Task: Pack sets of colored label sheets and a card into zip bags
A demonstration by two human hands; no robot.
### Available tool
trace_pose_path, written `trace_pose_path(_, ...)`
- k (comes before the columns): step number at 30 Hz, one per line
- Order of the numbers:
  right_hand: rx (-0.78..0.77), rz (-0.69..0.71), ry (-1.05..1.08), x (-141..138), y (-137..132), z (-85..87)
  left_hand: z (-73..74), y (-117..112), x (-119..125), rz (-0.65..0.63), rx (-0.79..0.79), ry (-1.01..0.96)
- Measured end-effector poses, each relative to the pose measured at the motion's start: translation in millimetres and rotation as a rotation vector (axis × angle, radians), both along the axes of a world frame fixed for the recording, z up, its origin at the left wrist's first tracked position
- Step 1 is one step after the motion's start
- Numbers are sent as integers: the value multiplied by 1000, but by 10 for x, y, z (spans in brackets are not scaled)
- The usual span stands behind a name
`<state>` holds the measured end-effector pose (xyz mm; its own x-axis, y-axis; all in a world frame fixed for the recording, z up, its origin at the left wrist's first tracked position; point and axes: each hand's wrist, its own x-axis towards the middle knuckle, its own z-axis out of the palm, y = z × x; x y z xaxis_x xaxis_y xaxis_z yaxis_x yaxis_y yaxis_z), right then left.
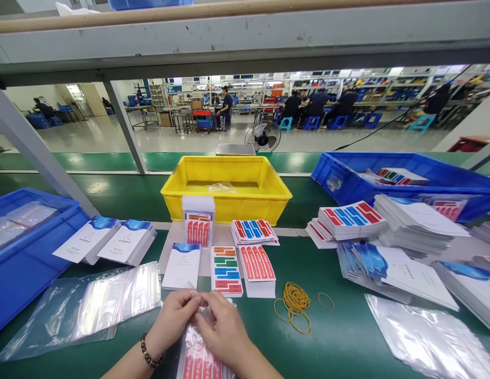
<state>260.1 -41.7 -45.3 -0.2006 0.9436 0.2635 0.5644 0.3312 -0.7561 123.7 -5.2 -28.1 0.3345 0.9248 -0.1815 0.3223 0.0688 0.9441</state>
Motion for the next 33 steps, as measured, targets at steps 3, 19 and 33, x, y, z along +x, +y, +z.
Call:
trace_pose_path(3, -106, -48, 41, 24, 21, 28, -19, -5, -11, 15, -16, -10)
trace_pose_path(19, 389, -186, -408, -77, -19, -54, -35, -61, 13, -95, 48, 158)
trace_pose_path(33, -280, 190, 193, 139, 69, 36, 10, -50, -61, -237, -187, -121)
